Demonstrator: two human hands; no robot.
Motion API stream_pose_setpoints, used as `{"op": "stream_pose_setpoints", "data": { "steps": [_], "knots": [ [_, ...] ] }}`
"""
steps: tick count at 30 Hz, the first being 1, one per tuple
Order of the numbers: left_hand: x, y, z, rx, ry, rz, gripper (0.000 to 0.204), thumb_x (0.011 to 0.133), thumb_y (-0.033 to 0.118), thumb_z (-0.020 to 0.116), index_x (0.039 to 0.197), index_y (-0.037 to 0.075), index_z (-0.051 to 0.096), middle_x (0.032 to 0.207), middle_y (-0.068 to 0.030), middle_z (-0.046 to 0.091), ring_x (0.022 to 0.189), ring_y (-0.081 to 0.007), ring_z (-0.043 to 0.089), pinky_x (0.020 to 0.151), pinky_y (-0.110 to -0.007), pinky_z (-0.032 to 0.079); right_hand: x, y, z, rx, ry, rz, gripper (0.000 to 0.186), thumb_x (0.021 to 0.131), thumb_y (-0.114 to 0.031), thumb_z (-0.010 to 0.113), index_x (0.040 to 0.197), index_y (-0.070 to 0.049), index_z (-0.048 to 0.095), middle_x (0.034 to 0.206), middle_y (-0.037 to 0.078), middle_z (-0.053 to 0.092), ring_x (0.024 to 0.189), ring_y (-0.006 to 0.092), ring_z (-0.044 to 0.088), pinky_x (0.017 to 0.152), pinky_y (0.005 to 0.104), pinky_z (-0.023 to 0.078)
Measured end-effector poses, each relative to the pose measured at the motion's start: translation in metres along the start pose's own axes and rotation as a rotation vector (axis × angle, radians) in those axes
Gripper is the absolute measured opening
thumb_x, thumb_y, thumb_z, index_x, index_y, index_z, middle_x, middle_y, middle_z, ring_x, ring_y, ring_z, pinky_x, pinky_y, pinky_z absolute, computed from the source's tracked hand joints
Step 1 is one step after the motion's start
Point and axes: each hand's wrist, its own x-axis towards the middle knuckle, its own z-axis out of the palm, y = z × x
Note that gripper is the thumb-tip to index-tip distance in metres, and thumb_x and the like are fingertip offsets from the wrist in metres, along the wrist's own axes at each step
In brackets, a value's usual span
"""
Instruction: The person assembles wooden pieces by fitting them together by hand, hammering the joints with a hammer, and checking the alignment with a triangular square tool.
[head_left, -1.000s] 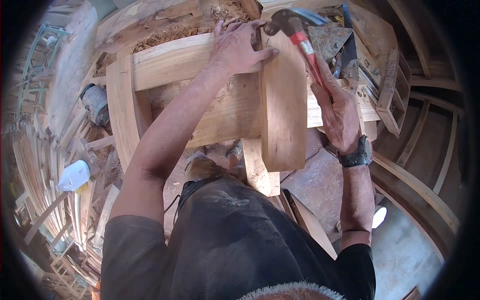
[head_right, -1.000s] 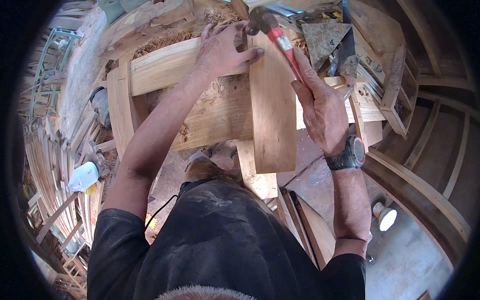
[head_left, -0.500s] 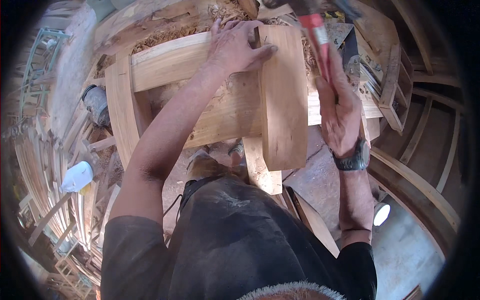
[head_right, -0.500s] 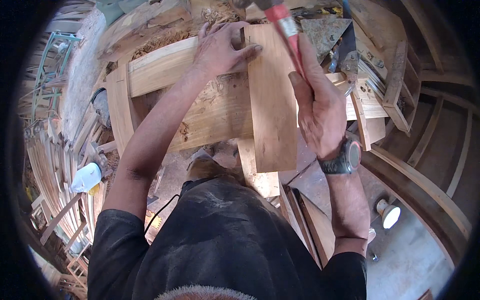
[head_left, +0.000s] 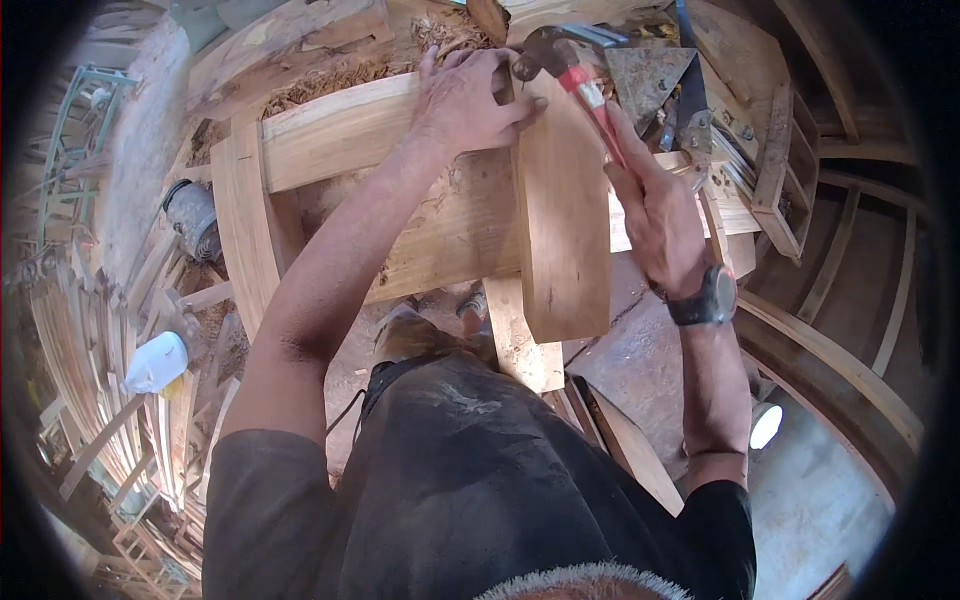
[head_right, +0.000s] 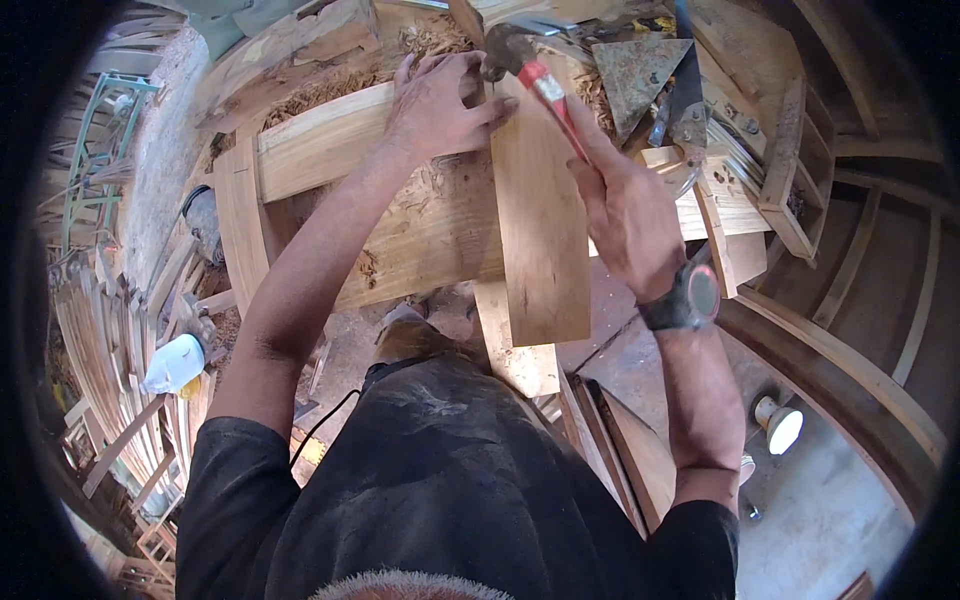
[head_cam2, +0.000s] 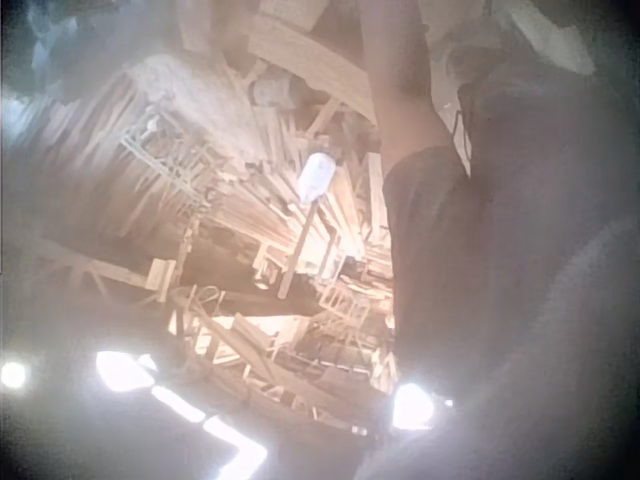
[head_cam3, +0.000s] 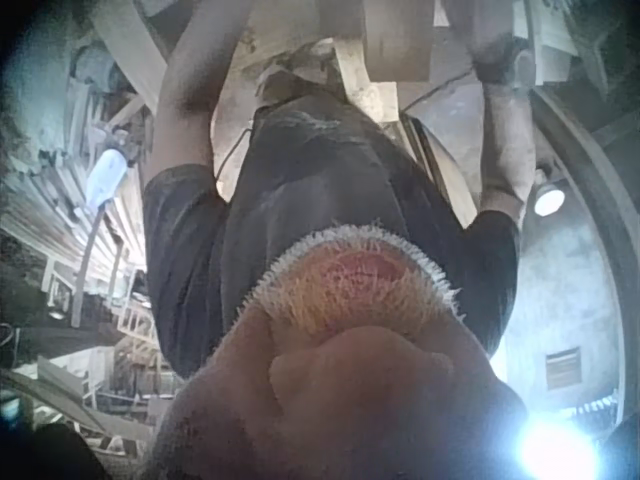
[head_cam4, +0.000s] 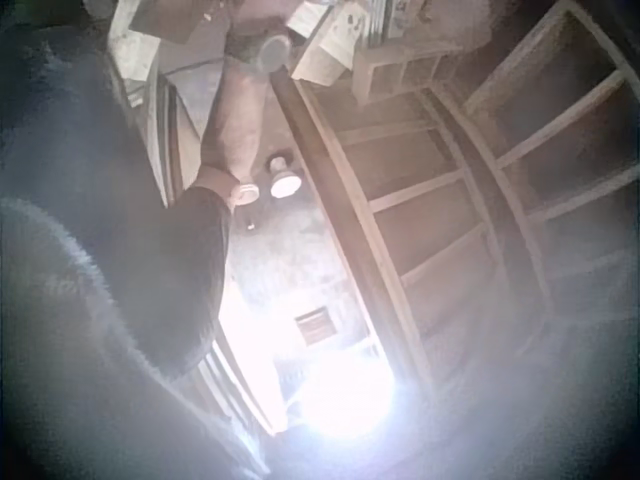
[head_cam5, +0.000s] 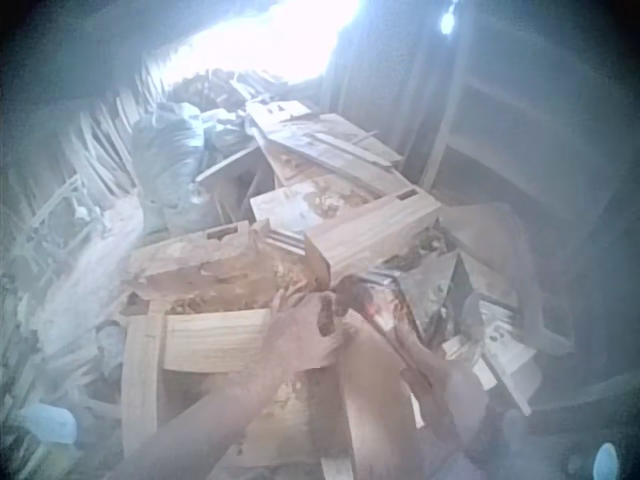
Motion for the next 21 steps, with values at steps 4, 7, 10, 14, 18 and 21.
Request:
{"op": "stream_pose_setpoints", "data": {
  "steps": [4,7,10,14,18,21],
  "knots": [
    [-0.001,-0.005,0.006,0.024,0.120,0.066,0.083,0.082,0.072,0.074,0.139,0.013,0.064,0.134,-0.0136,0.068,0.138,-0.0334,0.053,0.126,-0.056,0.019,0.004,0.004,0.004,0.090,0.295,-0.262,0.060,0.106,-0.016,0.061,0.162,-0.025,0.043,0.116,0.030,0.071,0.104,0.0422,0.074,0.084,0.0471,0.058],
    [0.000,0.000,-0.001,-0.065,-0.016,-0.012,0.082,0.081,0.071,0.074,0.138,0.012,0.064,0.135,-0.0138,0.068,0.140,-0.0336,0.052,0.126,-0.055,0.019,-0.004,-0.008,0.011,0.141,0.391,-0.249,0.061,0.105,-0.014,0.062,0.162,-0.024,0.043,0.115,0.029,0.072,0.102,0.0409,0.075,0.087,0.0467,0.058],
    [-0.001,-0.003,0.005,0.009,0.028,0.009,0.084,0.081,0.072,0.074,0.139,0.012,0.064,0.135,-0.0147,0.068,0.140,-0.0337,0.053,0.127,-0.055,0.019,-0.004,-0.005,0.002,0.072,0.113,-0.035,0.062,0.105,-0.012,0.061,0.162,-0.024,0.043,0.113,0.029,0.073,0.100,0.0397,0.076,0.085,0.0452,0.058],
    [0.003,-0.004,0.004,-0.011,0.042,0.020,0.085,0.081,0.073,0.074,0.141,0.013,0.063,0.136,-0.0143,0.067,0.140,-0.0326,0.053,0.128,-0.055,0.018,0.000,-0.009,0.001,0.076,0.181,-0.107,0.059,0.105,-0.014,0.059,0.161,-0.024,0.044,0.107,0.030,0.072,0.095,0.0431,0.074,0.079,0.0479,0.058],
    [0.000,-0.003,0.003,0.021,-0.011,-0.018,0.090,0.079,0.077,0.074,0.142,0.013,0.062,0.138,-0.0136,0.067,0.141,-0.0320,0.052,0.129,-0.054,0.017,-0.001,-0.013,0.001,0.039,0.132,-0.070,0.058,0.106,-0.014,0.058,0.162,-0.021,0.043,0.118,0.029,0.071,0.103,0.0428,0.074,0.084,0.0466,0.058],
    [-0.002,-0.003,0.004,-0.006,-0.002,-0.010,0.086,0.081,0.073,0.075,0.142,0.015,0.062,0.137,-0.0137,0.067,0.141,-0.0322,0.052,0.129,-0.054,0.017,0.002,-0.003,0.000,-0.011,-0.044,0.002,0.059,0.106,-0.013,0.059,0.162,-0.021,0.042,0.125,0.028,0.070,0.108,0.0419,0.073,0.089,0.0453,0.059]
  ]
}}
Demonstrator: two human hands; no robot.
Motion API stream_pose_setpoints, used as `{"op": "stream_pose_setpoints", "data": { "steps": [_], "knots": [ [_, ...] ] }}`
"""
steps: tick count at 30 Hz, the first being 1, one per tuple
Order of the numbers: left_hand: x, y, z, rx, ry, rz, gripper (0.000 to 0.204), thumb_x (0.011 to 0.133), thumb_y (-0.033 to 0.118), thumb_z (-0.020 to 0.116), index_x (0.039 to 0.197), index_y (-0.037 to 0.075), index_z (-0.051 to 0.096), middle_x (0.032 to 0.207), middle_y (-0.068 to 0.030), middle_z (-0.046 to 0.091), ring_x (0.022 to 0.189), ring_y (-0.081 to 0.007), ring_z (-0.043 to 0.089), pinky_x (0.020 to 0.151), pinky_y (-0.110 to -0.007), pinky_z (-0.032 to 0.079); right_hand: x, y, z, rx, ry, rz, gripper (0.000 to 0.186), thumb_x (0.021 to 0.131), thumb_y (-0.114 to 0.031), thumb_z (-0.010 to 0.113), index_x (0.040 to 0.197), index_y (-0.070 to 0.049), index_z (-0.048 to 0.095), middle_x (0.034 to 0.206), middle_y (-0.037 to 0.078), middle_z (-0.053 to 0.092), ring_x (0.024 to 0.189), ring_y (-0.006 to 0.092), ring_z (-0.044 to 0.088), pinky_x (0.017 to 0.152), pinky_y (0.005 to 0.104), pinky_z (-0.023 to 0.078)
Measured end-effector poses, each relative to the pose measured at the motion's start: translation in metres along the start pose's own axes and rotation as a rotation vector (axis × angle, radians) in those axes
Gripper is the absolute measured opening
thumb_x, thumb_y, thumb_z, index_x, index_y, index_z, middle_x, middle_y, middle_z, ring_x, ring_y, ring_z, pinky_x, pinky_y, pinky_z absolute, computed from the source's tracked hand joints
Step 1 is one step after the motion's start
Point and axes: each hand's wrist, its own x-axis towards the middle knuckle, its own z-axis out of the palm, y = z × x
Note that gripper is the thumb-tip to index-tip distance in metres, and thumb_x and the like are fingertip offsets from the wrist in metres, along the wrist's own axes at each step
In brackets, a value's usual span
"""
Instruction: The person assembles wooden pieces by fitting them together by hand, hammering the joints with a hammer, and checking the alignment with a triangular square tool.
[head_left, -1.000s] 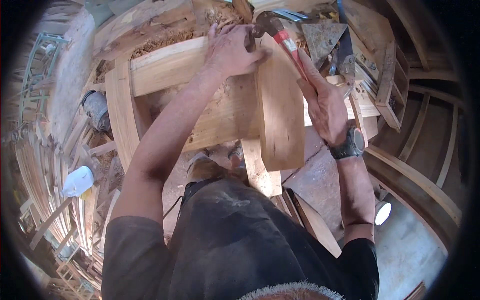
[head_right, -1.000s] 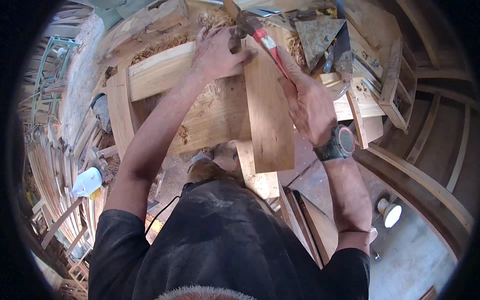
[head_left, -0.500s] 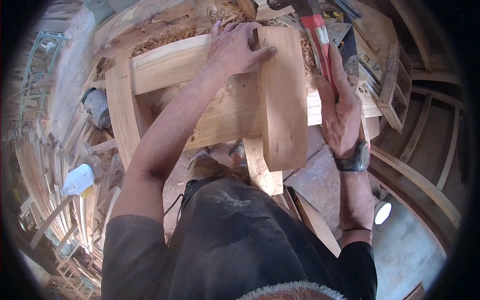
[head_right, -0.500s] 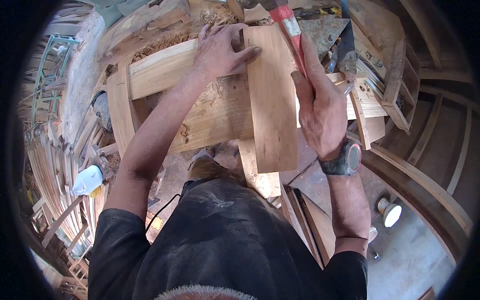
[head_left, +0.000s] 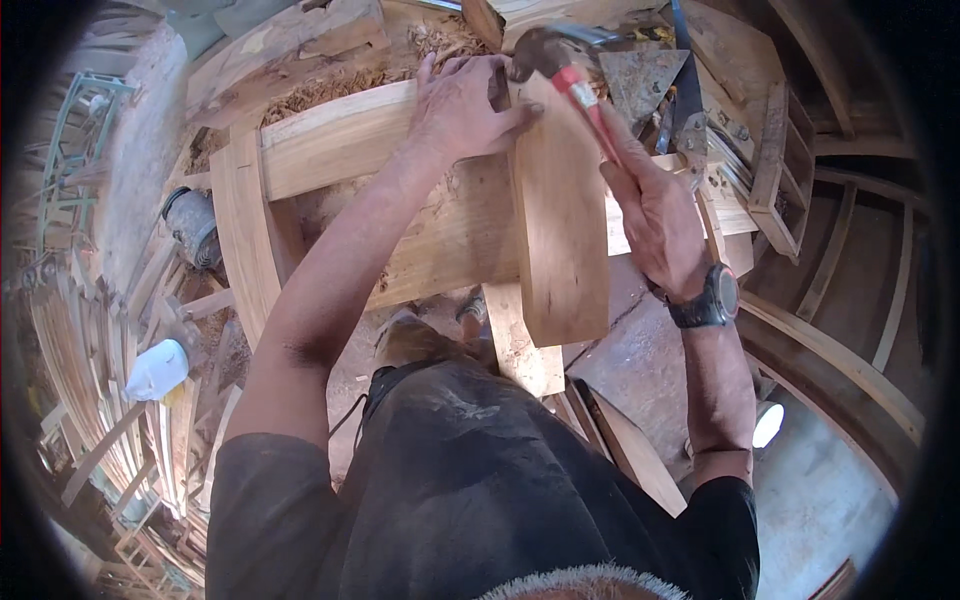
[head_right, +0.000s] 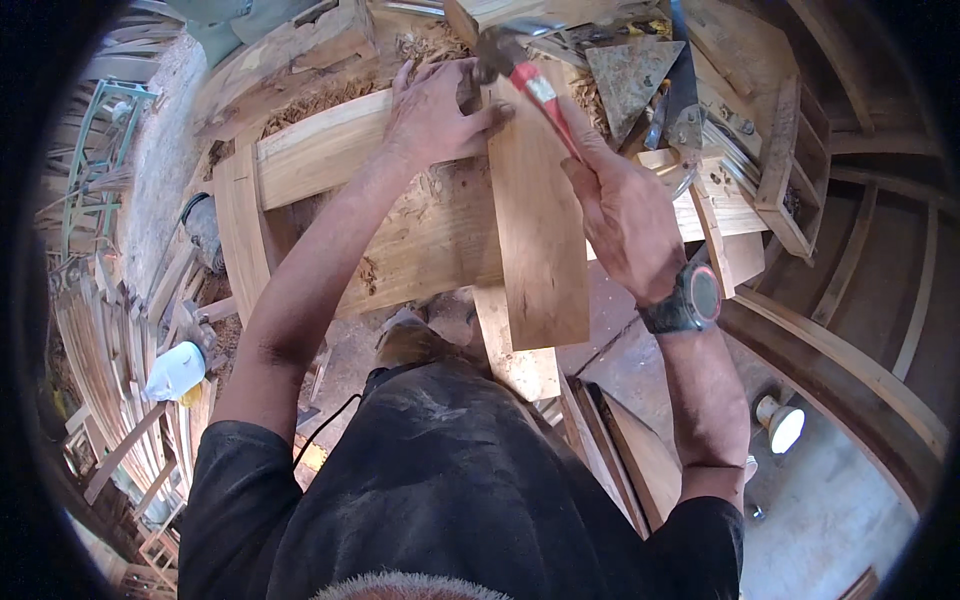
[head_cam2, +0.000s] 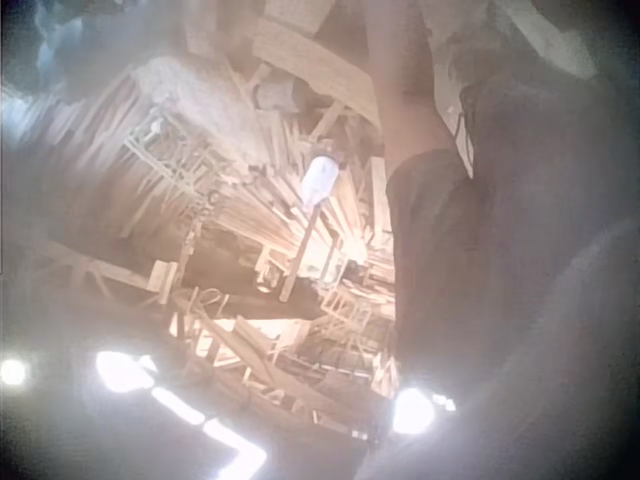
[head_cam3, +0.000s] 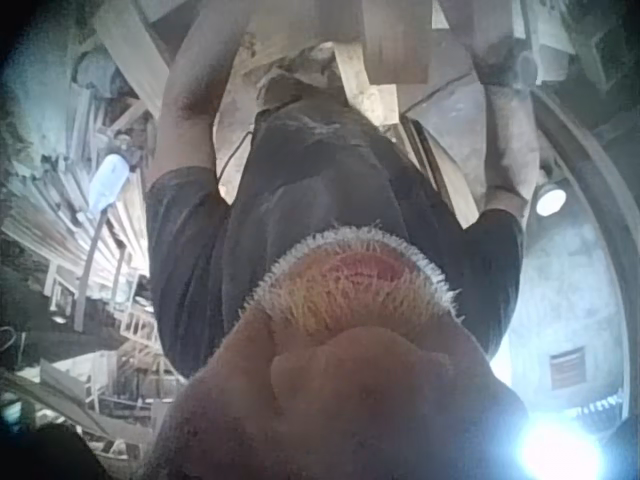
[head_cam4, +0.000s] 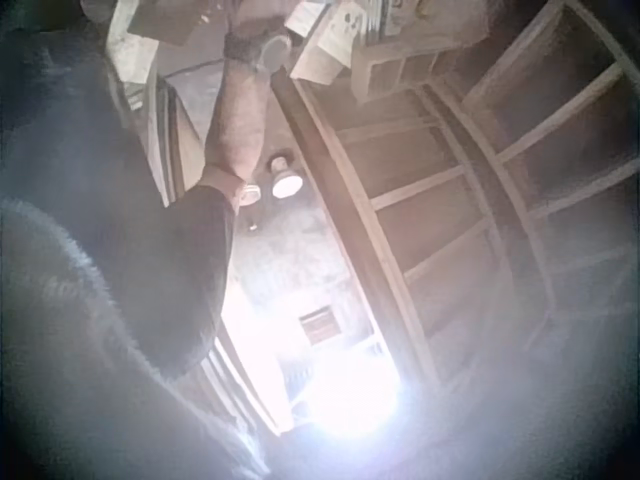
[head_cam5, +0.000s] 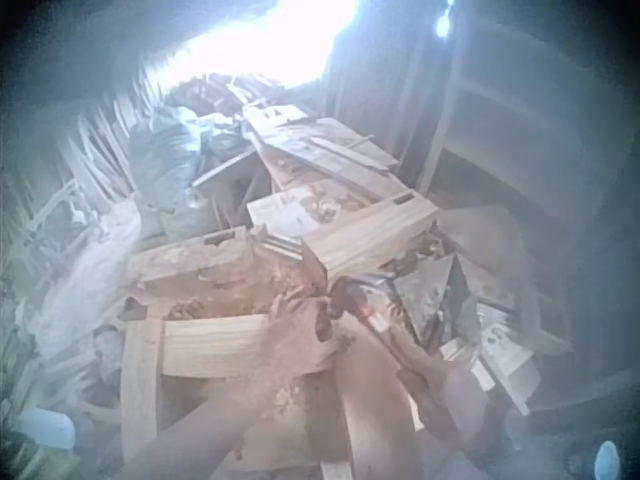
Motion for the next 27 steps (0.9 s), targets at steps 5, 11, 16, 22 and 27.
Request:
{"op": "stream_pose_setpoints", "data": {
  "steps": [5,11,16,22,27],
  "knots": [
    [0.003,-0.001,0.000,-0.032,0.009,0.005,0.083,0.081,0.070,0.075,0.142,0.016,0.062,0.136,-0.0131,0.067,0.140,-0.0322,0.053,0.128,-0.055,0.018,-0.007,-0.005,0.005,0.052,0.190,-0.094,0.056,0.107,-0.019,0.058,0.161,-0.025,0.045,0.113,0.029,0.071,0.100,0.0464,0.071,0.079,0.0508,0.057],
    [0.005,-0.003,0.002,0.006,0.058,0.032,0.077,0.082,0.066,0.076,0.140,0.017,0.063,0.135,-0.0113,0.068,0.138,-0.0326,0.055,0.127,-0.054,0.020,-0.002,-0.001,0.010,0.144,0.343,-0.172,0.058,0.106,-0.017,0.058,0.162,-0.025,0.043,0.112,0.030,0.072,0.096,0.0443,0.074,0.080,0.0487,0.059],
    [0.002,0.005,-0.005,-0.018,-0.075,-0.002,0.079,0.082,0.067,0.077,0.140,0.015,0.063,0.136,-0.0134,0.068,0.138,-0.0331,0.054,0.127,-0.054,0.020,-0.007,0.001,0.002,-0.022,0.038,0.030,0.058,0.106,-0.017,0.059,0.162,-0.023,0.044,0.110,0.029,0.072,0.094,0.0432,0.074,0.077,0.0491,0.058],
    [0.003,0.001,-0.001,-0.045,0.073,0.055,0.083,0.080,0.067,0.078,0.141,0.013,0.063,0.135,-0.0145,0.068,0.139,-0.0332,0.054,0.128,-0.054,0.019,-0.010,-0.001,0.016,0.160,0.285,-0.128,0.058,0.106,-0.019,0.060,0.161,-0.024,0.044,0.100,0.028,0.073,0.087,0.0446,0.072,0.074,0.0506,0.057],
    [-0.001,-0.003,0.003,0.005,0.059,0.036,0.082,0.081,0.067,0.077,0.140,0.013,0.062,0.134,-0.0138,0.068,0.138,-0.0335,0.054,0.127,-0.055,0.019,-0.005,-0.001,0.009,0.135,0.198,-0.093,0.059,0.105,-0.018,0.060,0.162,-0.023,0.043,0.104,0.028,0.073,0.089,0.0434,0.073,0.076,0.0495,0.058]
  ]
}}
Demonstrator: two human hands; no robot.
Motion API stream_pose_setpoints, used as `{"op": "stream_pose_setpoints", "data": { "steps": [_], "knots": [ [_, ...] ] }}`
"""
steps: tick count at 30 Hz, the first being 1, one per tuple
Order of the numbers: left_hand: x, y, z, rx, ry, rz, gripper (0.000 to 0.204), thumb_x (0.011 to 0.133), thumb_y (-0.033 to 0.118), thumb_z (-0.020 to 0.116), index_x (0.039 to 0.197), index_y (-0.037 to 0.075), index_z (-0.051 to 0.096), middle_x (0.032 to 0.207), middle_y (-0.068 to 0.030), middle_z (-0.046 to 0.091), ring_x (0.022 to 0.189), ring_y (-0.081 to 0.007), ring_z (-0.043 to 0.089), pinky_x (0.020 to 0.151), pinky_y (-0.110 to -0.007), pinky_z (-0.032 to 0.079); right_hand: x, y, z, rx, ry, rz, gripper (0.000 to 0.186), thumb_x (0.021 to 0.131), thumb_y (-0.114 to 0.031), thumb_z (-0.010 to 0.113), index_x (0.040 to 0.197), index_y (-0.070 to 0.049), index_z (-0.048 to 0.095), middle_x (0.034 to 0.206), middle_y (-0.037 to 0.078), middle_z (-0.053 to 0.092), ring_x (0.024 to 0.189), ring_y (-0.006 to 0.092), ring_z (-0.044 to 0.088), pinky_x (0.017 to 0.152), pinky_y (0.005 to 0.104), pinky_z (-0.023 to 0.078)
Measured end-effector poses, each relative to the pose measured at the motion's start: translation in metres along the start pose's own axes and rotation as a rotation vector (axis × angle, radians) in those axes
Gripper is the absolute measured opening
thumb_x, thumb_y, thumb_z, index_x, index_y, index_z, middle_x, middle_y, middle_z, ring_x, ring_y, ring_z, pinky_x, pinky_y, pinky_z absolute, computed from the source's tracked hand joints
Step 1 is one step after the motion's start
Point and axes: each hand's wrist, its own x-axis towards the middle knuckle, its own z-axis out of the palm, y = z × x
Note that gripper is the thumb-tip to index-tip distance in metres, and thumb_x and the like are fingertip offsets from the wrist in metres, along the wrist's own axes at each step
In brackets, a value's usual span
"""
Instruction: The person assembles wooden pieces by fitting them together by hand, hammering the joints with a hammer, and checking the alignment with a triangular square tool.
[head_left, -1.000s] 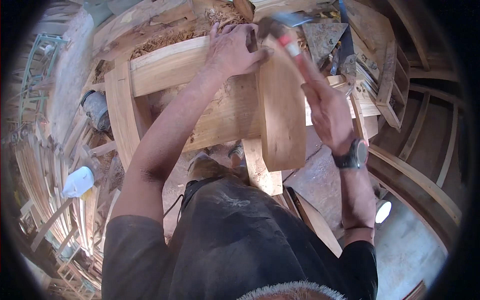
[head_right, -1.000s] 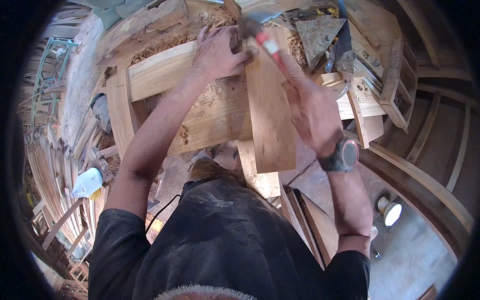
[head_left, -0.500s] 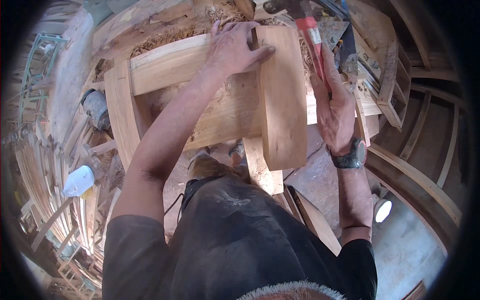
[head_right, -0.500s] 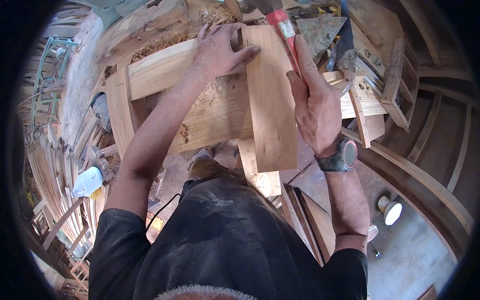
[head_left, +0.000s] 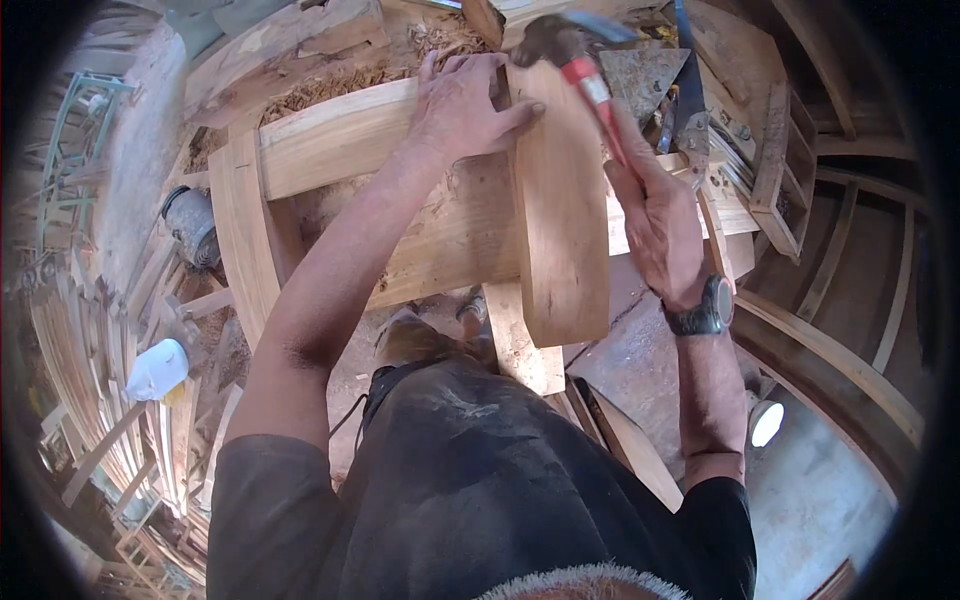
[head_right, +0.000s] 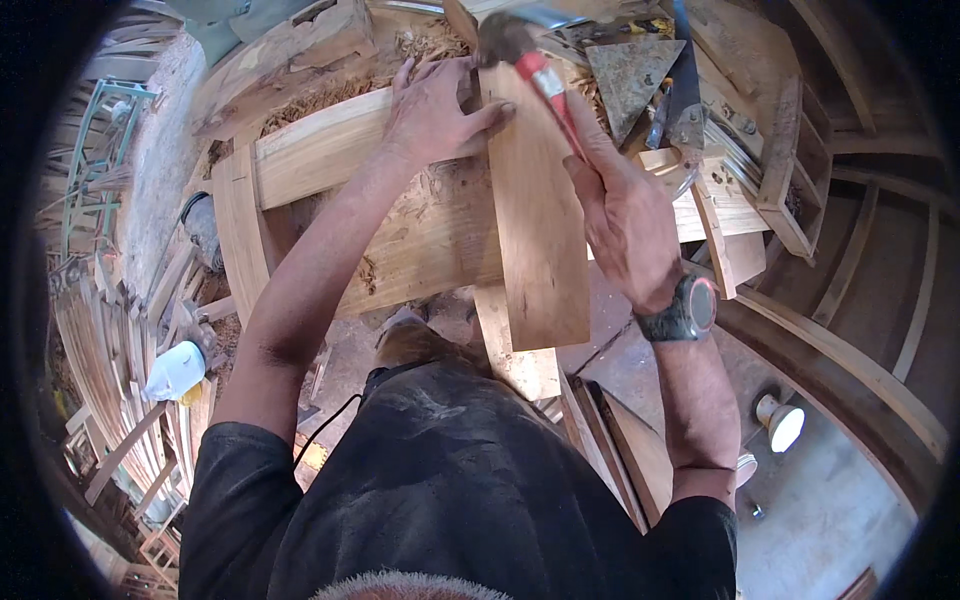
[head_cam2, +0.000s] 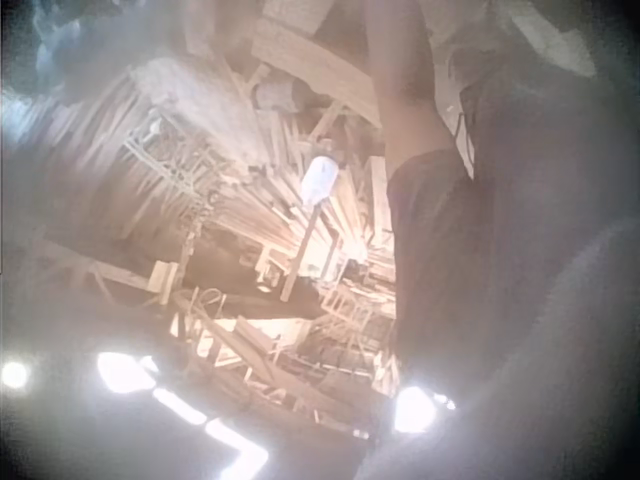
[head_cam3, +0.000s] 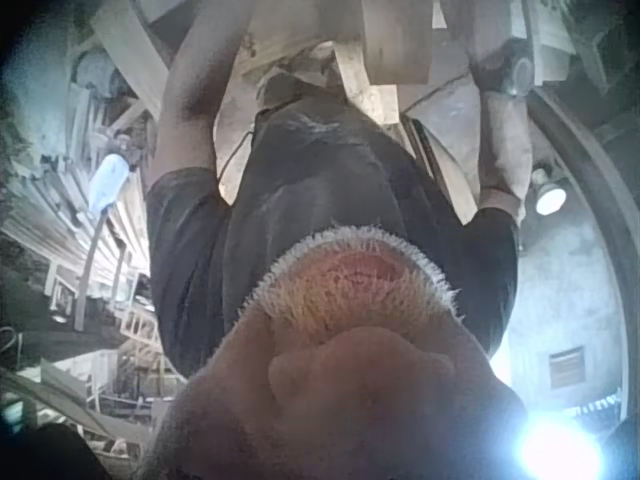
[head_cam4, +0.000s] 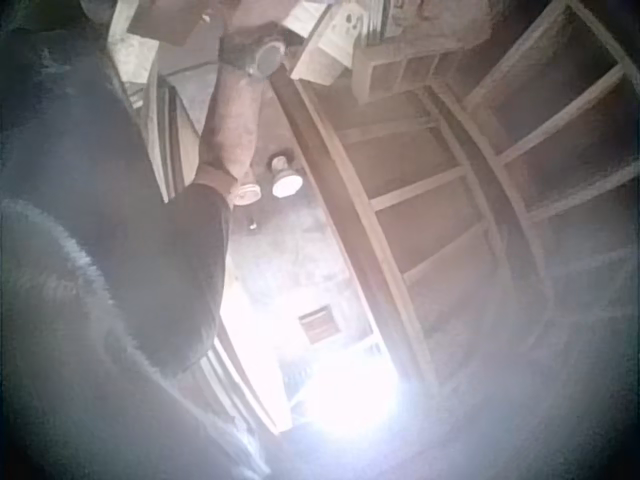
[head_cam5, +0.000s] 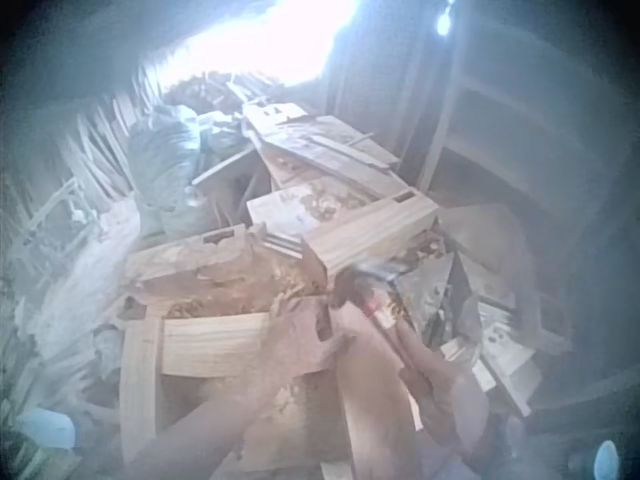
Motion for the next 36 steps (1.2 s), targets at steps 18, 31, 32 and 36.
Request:
{"op": "stream_pose_setpoints", "data": {
  "steps": [18,31,32,36],
  "knots": [
    [0.005,0.003,-0.005,-0.004,0.003,0.023,0.084,0.083,0.067,0.075,0.141,0.009,0.061,0.137,-0.0148,0.067,0.140,-0.0324,0.053,0.127,-0.053,0.019,-0.001,0.007,0.000,-0.109,-0.058,-0.012,0.059,0.105,-0.016,0.060,0.161,-0.022,0.043,0.105,0.027,0.073,0.091,0.0464,0.072,0.076,0.0501,0.057],
    [0.005,0.002,0.003,-0.090,-0.026,-0.070,0.071,0.091,0.063,0.068,0.140,0.011,0.062,0.132,-0.0170,0.070,0.134,-0.0334,0.057,0.126,-0.053,0.020,-0.005,0.028,-0.046,-0.022,0.183,0.293,0.055,0.107,-0.019,0.060,0.161,-0.019,0.047,0.126,0.023,0.074,0.102,0.0241,0.074,0.088,0.0388,0.057],
    [0.004,0.002,0.000,-0.065,-0.047,-0.067,0.067,0.094,0.060,0.066,0.139,0.010,0.062,0.132,-0.0165,0.069,0.134,-0.0332,0.057,0.126,-0.053,0.020,-0.006,0.026,-0.049,0.019,0.195,0.395,0.056,0.107,-0.018,0.061,0.161,-0.016,0.047,0.126,0.023,0.074,0.104,0.0231,0.073,0.090,0.0378,0.056],
    [0.005,0.006,-0.007,-0.077,-0.062,-0.050,0.078,0.088,0.065,0.071,0.142,0.010,0.060,0.136,-0.0184,0.067,0.136,-0.0339,0.056,0.126,-0.053,0.020,-0.021,0.033,-0.039,0.053,0.220,0.409,0.056,0.107,-0.017,0.061,0.160,-0.011,0.046,0.123,0.023,0.075,0.110,0.0262,0.072,0.096,0.0378,0.055]
  ]
}}
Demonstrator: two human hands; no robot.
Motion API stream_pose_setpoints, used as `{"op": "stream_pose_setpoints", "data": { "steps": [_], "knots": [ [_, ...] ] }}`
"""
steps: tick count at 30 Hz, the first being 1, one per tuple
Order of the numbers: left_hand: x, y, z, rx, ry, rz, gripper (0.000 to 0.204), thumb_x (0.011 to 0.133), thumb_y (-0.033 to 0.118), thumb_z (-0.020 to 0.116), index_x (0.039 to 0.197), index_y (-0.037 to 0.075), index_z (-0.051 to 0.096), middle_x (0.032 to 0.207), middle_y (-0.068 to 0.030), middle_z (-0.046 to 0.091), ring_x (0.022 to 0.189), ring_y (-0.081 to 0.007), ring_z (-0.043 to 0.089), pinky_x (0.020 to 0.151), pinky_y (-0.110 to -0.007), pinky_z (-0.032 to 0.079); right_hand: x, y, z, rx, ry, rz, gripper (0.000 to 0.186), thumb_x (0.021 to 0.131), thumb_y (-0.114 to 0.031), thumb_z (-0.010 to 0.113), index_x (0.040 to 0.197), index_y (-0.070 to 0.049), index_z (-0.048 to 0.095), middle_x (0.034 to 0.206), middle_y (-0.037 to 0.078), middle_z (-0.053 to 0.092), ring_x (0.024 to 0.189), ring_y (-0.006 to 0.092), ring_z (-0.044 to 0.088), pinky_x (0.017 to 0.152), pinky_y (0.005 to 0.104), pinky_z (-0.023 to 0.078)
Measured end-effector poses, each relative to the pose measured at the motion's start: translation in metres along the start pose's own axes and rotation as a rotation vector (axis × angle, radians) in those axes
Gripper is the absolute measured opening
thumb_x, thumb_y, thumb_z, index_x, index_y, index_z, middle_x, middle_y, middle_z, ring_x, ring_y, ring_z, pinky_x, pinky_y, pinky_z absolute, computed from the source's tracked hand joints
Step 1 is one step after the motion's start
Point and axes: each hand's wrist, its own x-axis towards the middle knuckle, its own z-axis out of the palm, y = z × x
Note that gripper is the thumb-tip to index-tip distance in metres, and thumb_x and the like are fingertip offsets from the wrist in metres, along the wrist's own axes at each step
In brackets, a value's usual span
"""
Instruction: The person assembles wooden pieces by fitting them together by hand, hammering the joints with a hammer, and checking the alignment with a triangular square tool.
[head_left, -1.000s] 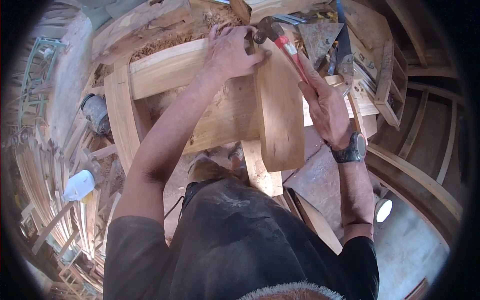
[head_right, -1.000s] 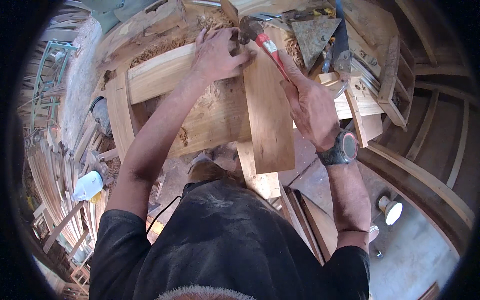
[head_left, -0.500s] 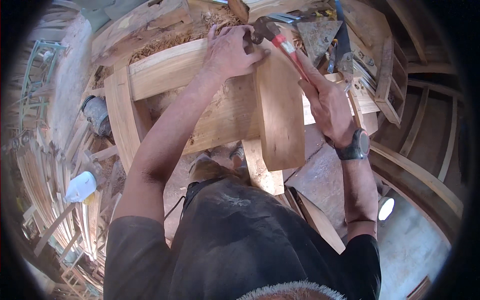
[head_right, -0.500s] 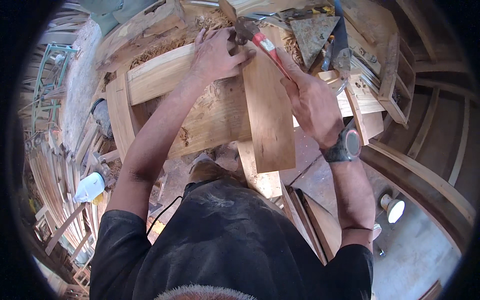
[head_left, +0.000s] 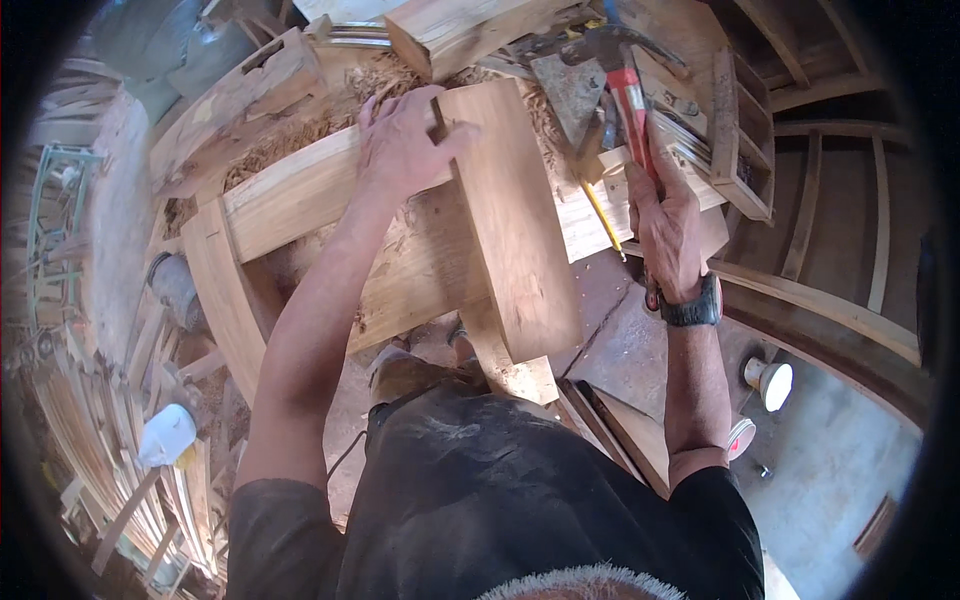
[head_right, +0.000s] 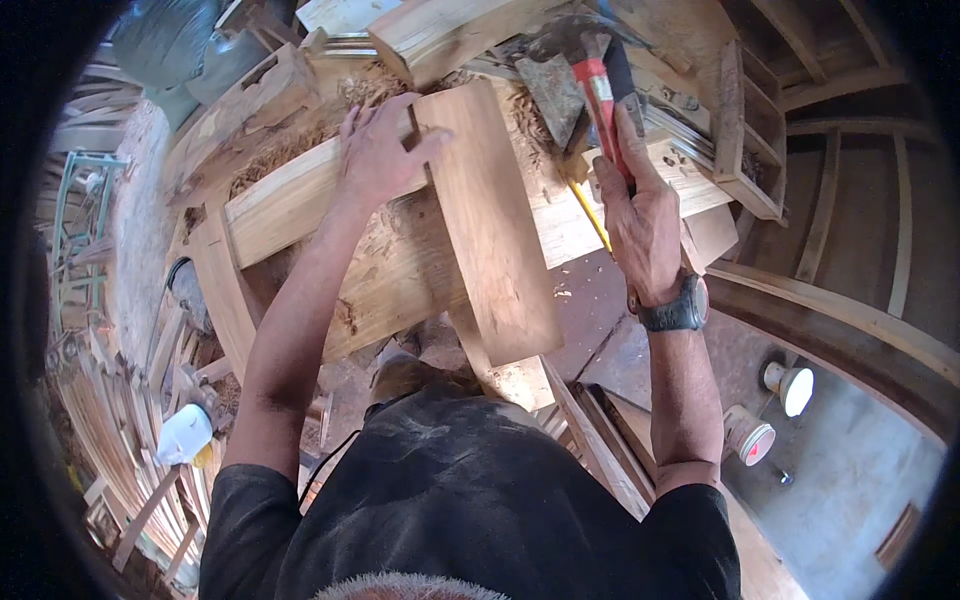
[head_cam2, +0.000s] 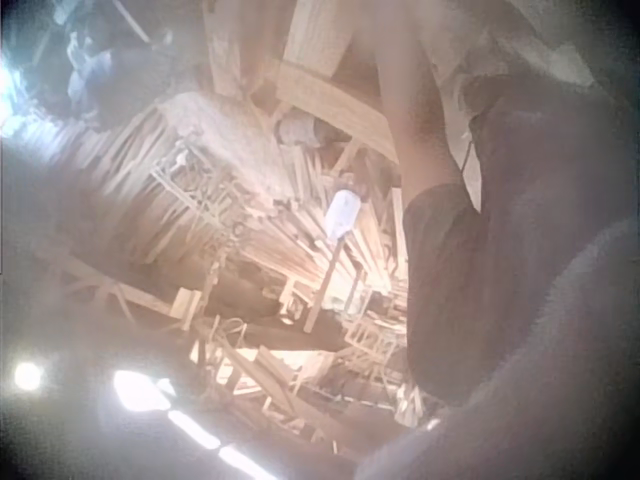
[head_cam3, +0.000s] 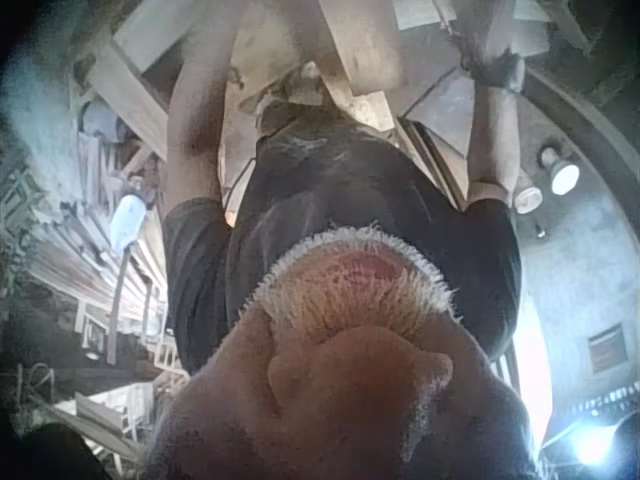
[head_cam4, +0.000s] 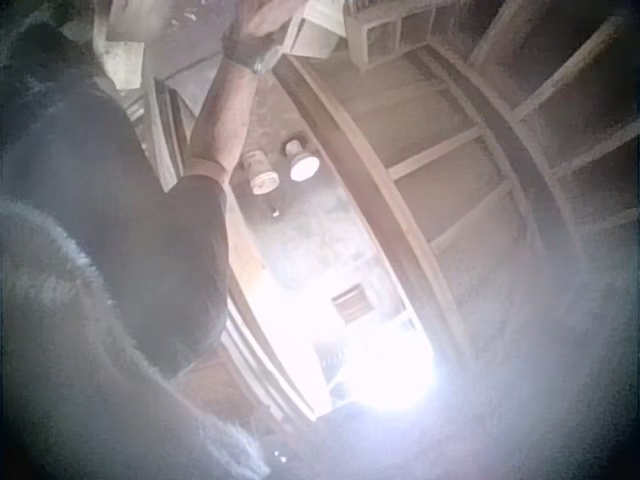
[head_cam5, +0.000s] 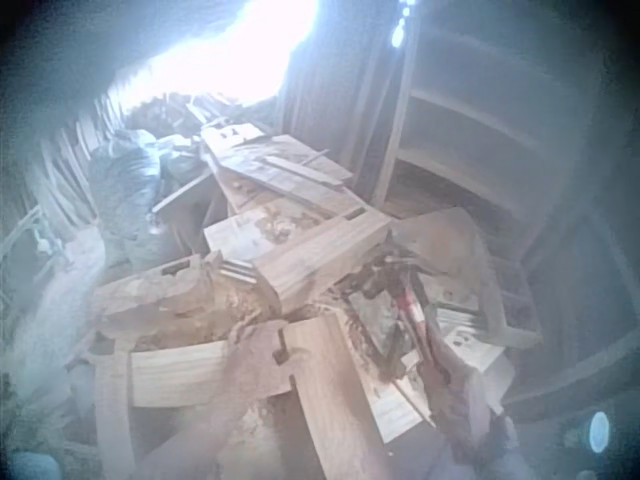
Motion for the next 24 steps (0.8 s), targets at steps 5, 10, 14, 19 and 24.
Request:
{"op": "stream_pose_setpoints", "data": {
  "steps": [5,10,14,19,24],
  "knots": [
    [-0.002,0.002,-0.005,0.098,-0.048,0.118,0.113,0.066,0.079,0.081,0.148,0.006,0.053,0.147,-0.0201,0.059,0.143,-0.0330,0.050,0.128,-0.053,0.019,-0.013,-0.022,0.019,-0.020,-0.173,-0.133,0.057,0.105,-0.018,0.064,0.160,-0.019,0.048,0.135,0.025,0.068,0.124,0.0327,0.069,0.103,0.0399,0.053],
    [-0.002,-0.002,-0.006,0.127,-0.064,0.092,0.115,0.066,0.080,0.081,0.150,0.006,0.051,0.145,-0.0181,0.060,0.144,-0.0310,0.050,0.128,-0.052,0.019,-0.008,-0.031,0.037,-0.038,-0.277,-0.342,0.056,0.106,-0.016,0.061,0.160,-0.019,0.047,0.122,0.028,0.071,0.107,0.0403,0.074,0.090,0.0427,0.058],
    [-0.002,0.002,-0.009,0.063,-0.129,0.069,0.113,0.066,0.078,0.082,0.149,0.007,0.053,0.144,-0.0161,0.062,0.143,-0.0304,0.051,0.128,-0.052,0.019,-0.001,-0.027,0.039,-0.128,-0.344,-0.336,0.057,0.106,-0.015,0.062,0.160,-0.020,0.046,0.118,0.030,0.070,0.102,0.0432,0.073,0.085,0.0452,0.058],
    [-0.002,0.001,-0.009,0.056,-0.036,0.088,0.110,0.066,0.075,0.084,0.148,0.008,0.054,0.143,-0.0153,0.062,0.142,-0.0301,0.051,0.128,-0.053,0.018,-0.008,-0.030,0.053,0.075,-0.058,-0.521,0.057,0.105,-0.016,0.061,0.160,-0.021,0.047,0.108,0.029,0.072,0.094,0.0451,0.072,0.078,0.0480,0.056],
    [-0.003,0.001,-0.010,0.036,-0.105,0.089,0.111,0.067,0.076,0.083,0.148,0.007,0.053,0.143,-0.0173,0.062,0.143,-0.0314,0.051,0.129,-0.053,0.018,-0.001,-0.026,0.037,-0.171,-0.310,-0.315,0.058,0.106,-0.014,0.061,0.161,-0.021,0.045,0.116,0.027,0.073,0.104,0.0380,0.075,0.085,0.0440,0.058]
  ]
}}
